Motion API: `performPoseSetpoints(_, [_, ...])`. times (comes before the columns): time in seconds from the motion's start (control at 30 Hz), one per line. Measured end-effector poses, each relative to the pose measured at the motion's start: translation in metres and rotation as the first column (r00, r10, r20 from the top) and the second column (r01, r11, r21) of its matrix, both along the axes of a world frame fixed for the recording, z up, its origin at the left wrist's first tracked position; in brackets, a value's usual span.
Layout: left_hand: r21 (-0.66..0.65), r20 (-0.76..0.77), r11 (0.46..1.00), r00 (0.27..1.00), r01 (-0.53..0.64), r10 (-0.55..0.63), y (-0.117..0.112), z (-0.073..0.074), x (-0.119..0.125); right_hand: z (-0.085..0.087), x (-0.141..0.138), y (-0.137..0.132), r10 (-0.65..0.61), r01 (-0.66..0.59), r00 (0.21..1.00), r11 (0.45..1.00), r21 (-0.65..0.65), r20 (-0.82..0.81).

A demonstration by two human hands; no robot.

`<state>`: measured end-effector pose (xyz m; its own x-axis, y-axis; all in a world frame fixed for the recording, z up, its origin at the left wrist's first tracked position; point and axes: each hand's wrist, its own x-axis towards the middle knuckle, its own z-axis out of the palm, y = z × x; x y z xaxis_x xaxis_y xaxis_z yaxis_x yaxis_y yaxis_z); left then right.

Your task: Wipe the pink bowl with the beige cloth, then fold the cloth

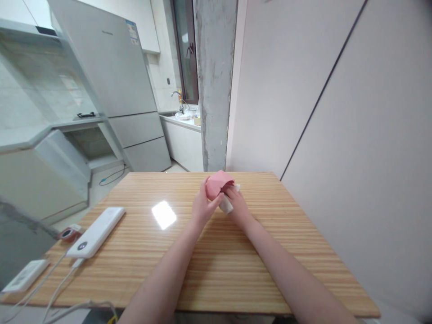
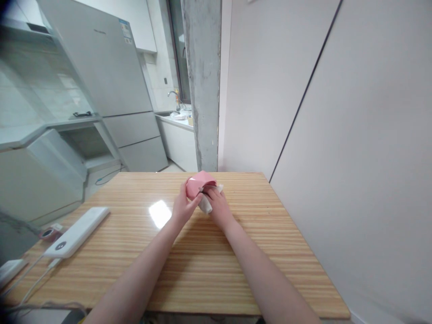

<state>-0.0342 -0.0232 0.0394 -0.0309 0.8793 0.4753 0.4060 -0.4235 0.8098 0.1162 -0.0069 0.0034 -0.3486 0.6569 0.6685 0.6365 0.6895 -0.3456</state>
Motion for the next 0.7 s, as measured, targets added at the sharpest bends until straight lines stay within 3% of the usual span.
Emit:
performPoseSetpoints(0.1, [-0.048,0.076,0.998,0.997,0.036,-0.032,0.002,-0.003,0.001,0.001,0.002,0.000,-0.049,0.050,0.998,0.999,-0.015,0.046])
performPoseSetpoints(0.2, [-0.015,0.272,0.990,0.953,0.140,-0.131,0.002,-0.011,0.016,0.001,-0.001,0.001,-0.035,0.031,0.995,0.999,-0.043,-0.095])
performPoseSetpoints(0.27, [0.033,0.321,0.983,0.930,0.179,-0.180,0.002,-0.015,0.025,0.003,-0.003,0.000,-0.016,0.008,0.986,0.999,-0.049,-0.166])
performPoseSetpoints(0.43, [0.075,0.318,0.992,0.941,0.099,-0.118,0.003,-0.010,0.017,0.010,0.001,-0.004,-0.008,0.012,0.997,0.998,0.057,-0.072])
performPoseSetpoints(0.53, [0.057,0.200,0.998,0.979,0.023,-0.034,0.003,-0.002,0.004,0.010,0.006,-0.003,-0.031,0.024,0.998,0.993,0.117,0.061])
performPoseSetpoints(0.63, [0.017,0.079,0.999,0.996,-0.038,0.036,0.003,-0.001,0.002,0.008,0.004,-0.003,-0.062,0.057,0.996,0.996,0.067,0.071])
performPoseSetpoints(0.7, [-0.008,0.127,1.000,0.992,0.009,-0.008,0.003,-0.005,0.008,0.005,-0.001,-0.005,-0.068,0.068,0.998,0.998,0.008,-0.005])
